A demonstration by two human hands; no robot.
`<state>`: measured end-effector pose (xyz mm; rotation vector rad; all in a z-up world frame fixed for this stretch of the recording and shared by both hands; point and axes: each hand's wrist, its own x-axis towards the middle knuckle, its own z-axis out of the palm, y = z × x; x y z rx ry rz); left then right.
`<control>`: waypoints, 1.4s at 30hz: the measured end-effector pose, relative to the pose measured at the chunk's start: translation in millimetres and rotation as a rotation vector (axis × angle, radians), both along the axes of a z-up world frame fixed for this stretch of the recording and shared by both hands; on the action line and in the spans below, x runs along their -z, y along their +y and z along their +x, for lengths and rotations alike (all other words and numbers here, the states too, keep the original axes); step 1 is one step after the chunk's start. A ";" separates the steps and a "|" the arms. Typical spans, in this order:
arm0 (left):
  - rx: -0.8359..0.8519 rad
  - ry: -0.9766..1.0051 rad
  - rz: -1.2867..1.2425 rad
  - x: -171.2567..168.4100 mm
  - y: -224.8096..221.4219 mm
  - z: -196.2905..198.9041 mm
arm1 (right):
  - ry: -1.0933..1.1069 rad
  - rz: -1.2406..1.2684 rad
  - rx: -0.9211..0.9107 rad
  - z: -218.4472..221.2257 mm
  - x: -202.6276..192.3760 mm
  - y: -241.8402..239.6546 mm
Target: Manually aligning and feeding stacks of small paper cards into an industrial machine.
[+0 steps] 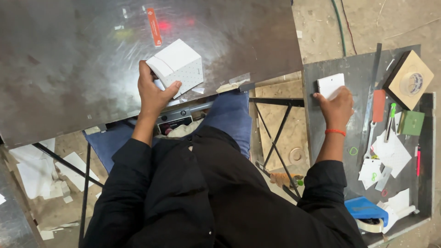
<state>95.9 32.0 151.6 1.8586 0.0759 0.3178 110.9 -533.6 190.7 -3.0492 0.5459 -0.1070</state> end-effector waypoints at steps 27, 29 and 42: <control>-0.051 0.015 -0.036 6.2 6.6 4.5 | -0.318 0.371 -0.273 10.9 -13.2 80.2; -0.054 0.041 -0.069 -5.3 6.8 3.9 | -0.276 0.591 -0.171 5.2 -22.2 132.4; 0.444 -0.303 0.482 -164.5 15.4 -27.1 | 0.927 2.350 -0.054 24.4 -34.1 323.0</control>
